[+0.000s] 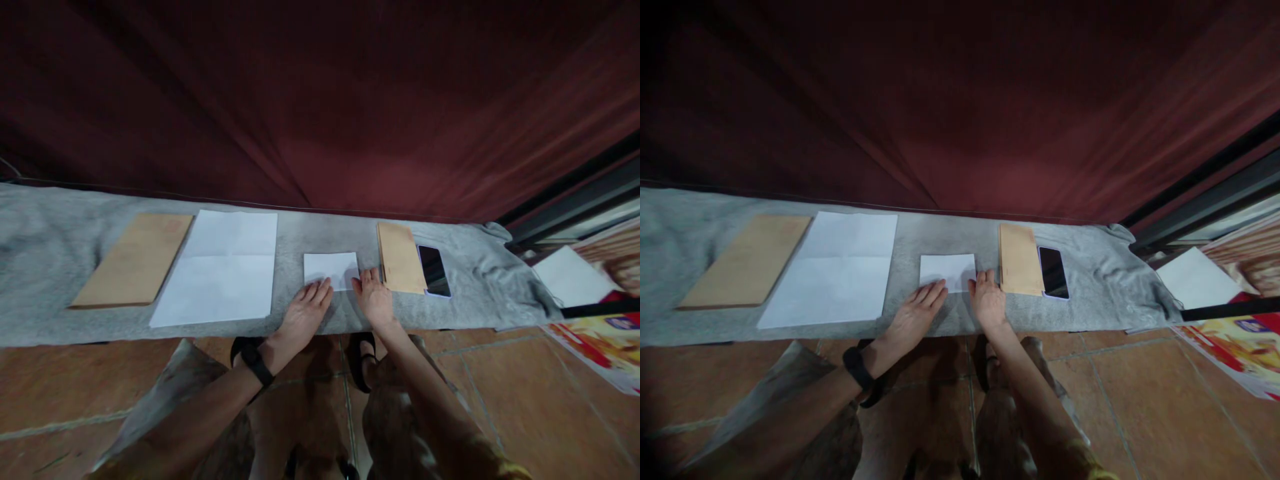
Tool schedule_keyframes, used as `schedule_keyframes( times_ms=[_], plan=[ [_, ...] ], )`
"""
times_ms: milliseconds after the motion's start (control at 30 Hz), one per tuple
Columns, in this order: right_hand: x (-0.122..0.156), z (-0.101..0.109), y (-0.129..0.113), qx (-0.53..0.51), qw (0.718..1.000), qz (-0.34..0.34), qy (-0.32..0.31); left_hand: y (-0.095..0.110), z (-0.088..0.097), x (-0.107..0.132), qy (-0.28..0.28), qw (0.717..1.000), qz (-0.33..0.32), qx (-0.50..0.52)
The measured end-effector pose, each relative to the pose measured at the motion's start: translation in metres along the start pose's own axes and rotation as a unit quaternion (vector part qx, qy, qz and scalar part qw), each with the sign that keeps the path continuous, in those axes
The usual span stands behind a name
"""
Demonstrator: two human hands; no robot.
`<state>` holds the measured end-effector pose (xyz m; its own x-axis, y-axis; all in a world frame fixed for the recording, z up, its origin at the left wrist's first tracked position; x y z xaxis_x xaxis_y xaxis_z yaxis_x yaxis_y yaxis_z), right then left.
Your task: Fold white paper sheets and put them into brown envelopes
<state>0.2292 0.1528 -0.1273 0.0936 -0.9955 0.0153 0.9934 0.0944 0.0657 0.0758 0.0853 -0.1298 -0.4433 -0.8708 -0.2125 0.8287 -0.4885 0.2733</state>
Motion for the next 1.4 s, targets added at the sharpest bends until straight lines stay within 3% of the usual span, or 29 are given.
schedule_keyframes(
  times_ms=[200,333,467,567,633,1000,1267,1400],
  plan=[
    [0.002,0.0,0.0,-0.017,1.0,-0.007,-0.005,0.019,-0.014,0.009,-0.005,1.0,0.009,0.007],
    [0.005,0.007,0.002,-0.045,0.998,-0.013,0.032,0.023,-0.016,0.01,-0.028,0.999,0.026,-0.005],
    [0.015,0.014,-0.022,-0.202,0.972,0.101,0.066,0.025,-0.018,0.011,-0.046,0.998,0.029,-0.014],
    [0.032,0.009,-0.05,-0.344,0.914,0.212,0.025,0.026,-0.023,0.012,-0.06,0.998,0.013,-0.006],
    [0.043,0.002,-0.064,-0.37,0.894,0.253,0.002,0.027,-0.026,0.015,-0.063,0.998,-0.004,-0.004],
    [0.055,-0.015,-0.061,-0.242,0.928,0.281,0.048,0.028,-0.031,0.018,-0.065,0.995,0.003,-0.073],
    [0.054,-0.019,-0.047,-0.164,0.937,0.297,0.082,0.025,-0.021,0.019,-0.085,0.994,0.045,-0.06],
    [0.053,-0.023,-0.039,-0.129,0.944,0.289,0.095,0.021,-0.021,0.022,-0.067,0.995,0.049,-0.052]
  ],
)
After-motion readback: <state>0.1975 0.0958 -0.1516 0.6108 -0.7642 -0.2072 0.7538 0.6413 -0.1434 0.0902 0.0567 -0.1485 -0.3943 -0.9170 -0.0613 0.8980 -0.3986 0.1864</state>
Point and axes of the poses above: each hand's wrist, its own x-axis away from the middle knuckle, its own z-axis out of the back of the hand, y = z × x, the point moved 7 cm from there along -x, towards the middle knuckle, and after that the axes turned 8 degrees about x, right-handed, at the moved point
